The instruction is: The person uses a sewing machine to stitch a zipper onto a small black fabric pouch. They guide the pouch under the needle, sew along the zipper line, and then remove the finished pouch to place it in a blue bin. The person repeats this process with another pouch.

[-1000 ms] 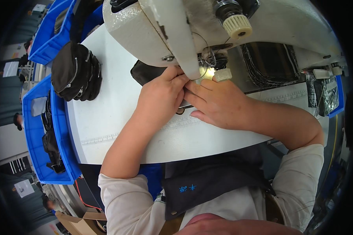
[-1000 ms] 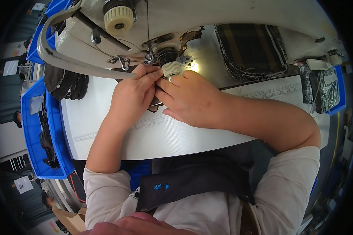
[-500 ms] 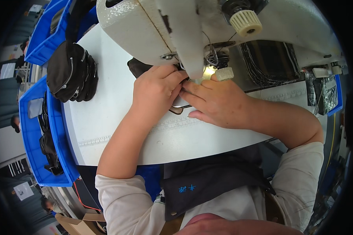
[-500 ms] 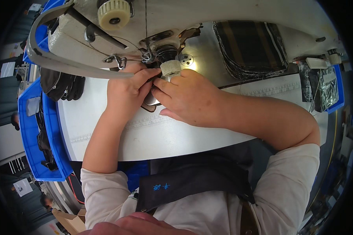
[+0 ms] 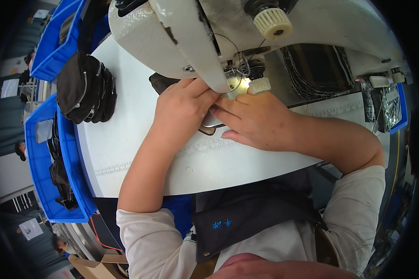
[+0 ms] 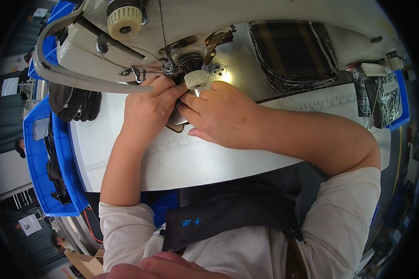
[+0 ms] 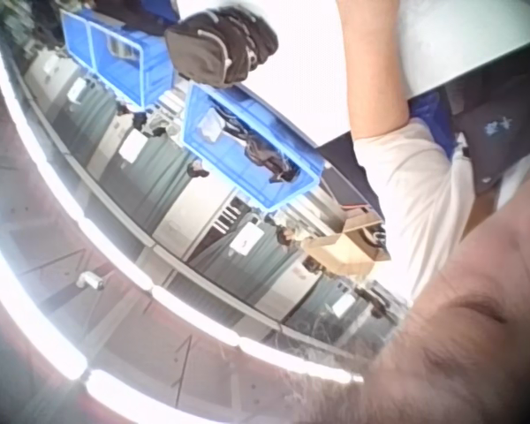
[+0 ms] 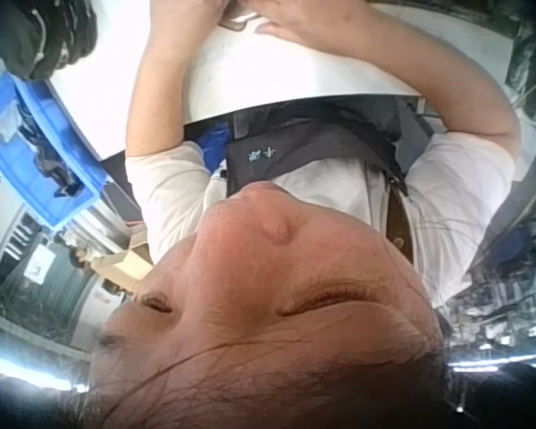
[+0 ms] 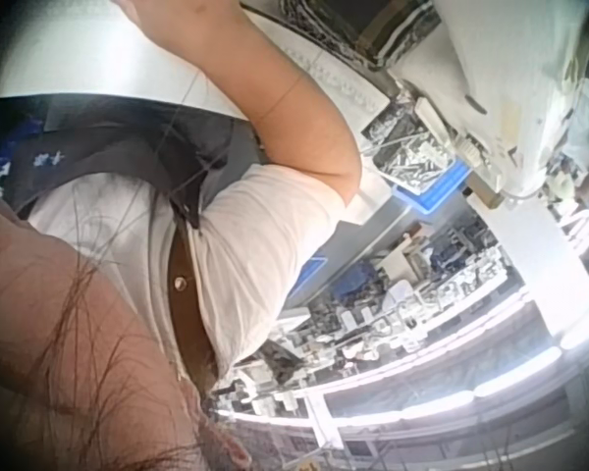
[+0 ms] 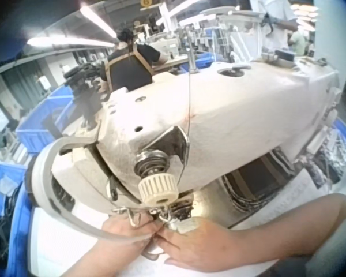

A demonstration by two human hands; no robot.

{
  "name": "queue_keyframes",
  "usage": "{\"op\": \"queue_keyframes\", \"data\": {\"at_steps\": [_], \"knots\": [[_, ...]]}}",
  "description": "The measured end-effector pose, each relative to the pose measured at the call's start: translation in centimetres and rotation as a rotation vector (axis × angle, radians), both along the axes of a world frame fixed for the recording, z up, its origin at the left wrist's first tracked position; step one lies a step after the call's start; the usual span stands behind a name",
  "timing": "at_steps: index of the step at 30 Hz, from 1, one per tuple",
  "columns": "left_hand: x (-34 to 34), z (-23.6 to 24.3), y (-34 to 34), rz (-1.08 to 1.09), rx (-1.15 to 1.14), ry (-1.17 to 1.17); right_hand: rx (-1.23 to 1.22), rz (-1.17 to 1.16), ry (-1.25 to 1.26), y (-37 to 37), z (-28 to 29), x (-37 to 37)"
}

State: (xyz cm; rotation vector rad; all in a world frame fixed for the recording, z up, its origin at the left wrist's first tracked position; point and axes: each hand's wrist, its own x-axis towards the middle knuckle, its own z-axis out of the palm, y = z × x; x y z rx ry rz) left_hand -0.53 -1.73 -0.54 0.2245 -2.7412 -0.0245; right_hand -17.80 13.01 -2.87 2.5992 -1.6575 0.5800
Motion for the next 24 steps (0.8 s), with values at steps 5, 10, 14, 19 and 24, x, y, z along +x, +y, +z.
{"op": "queue_keyframes", "data": {"at_steps": [5,10,14,19,24], "knots": [[0.09,0.43,0.21,-0.009,0.024,-0.011,-0.037,0.001,-0.014,-0.03,0.02,0.01],[0.2,0.59,0.09,-0.021,0.047,-0.041,-0.035,0.004,-0.017,-0.1,-0.02,-0.07],[0.56,0.44,0.03,0.006,0.136,-0.077,-0.027,0.003,-0.031,-0.09,0.31,-0.06],[0.58,0.38,0.07,0.008,0.17,-0.058,-0.056,0.005,-0.022,-0.13,0.38,0.0],[0.41,0.4,0.93,0.059,0.266,-0.111,-0.067,-0.001,-0.019,-0.25,0.06,-0.11]]}}
